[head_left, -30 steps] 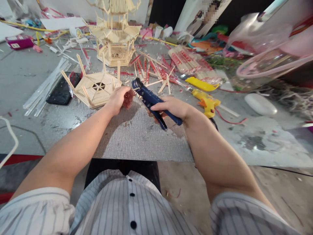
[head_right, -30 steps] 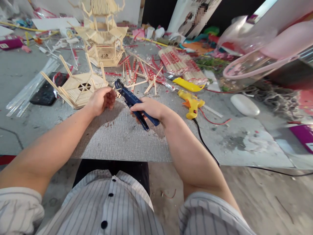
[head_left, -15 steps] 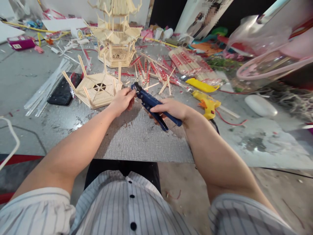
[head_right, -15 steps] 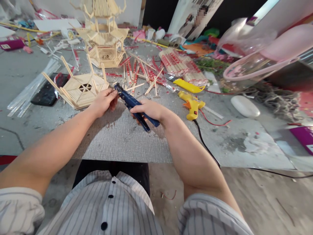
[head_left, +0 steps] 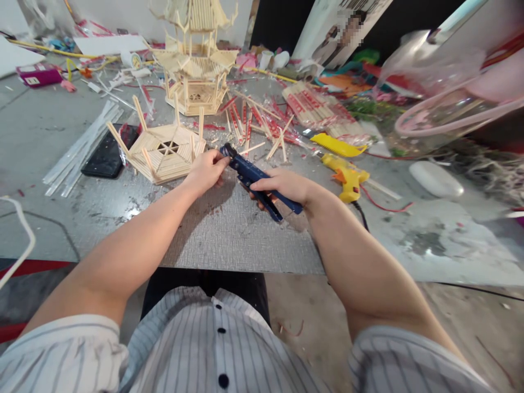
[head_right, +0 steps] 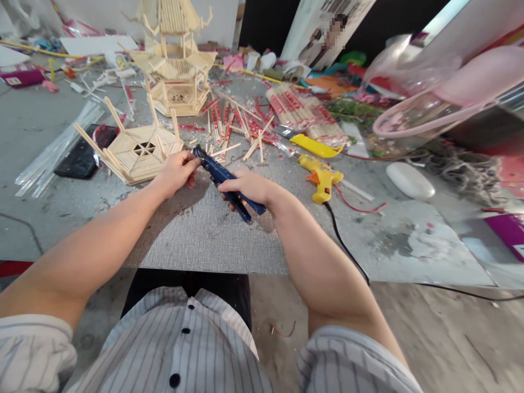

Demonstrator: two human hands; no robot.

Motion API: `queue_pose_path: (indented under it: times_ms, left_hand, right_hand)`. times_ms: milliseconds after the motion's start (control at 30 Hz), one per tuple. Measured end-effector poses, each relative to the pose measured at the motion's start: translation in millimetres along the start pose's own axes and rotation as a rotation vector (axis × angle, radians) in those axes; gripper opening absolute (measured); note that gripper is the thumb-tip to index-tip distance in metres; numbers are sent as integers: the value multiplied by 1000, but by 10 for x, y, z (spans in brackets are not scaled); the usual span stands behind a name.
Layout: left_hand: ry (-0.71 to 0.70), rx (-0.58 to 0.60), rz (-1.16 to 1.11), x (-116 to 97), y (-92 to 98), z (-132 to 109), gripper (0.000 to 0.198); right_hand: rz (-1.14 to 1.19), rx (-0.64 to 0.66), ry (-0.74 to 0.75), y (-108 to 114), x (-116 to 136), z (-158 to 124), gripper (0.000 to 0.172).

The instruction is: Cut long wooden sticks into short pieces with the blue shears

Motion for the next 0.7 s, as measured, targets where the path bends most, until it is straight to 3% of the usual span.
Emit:
queue_pose_path:
  times_ms: [333,700]
  left_hand:
    - [-73,-24,25,33,25,25,25]
    - [66,30,-207,17,5,17,30]
  right_hand:
    - [78,76,9,35,2,-22,15]
    - [67,52,23,37,6,-29,13]
Point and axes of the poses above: each hand's wrist, its own z-axis towards the middle knuckle, its own y-axis out of the back of the hand, x = y × z, the point moved 2 cm from there along z, towards the middle knuckle, and after that the axes turned 5 degrees about -z, right-handed, at the moved point
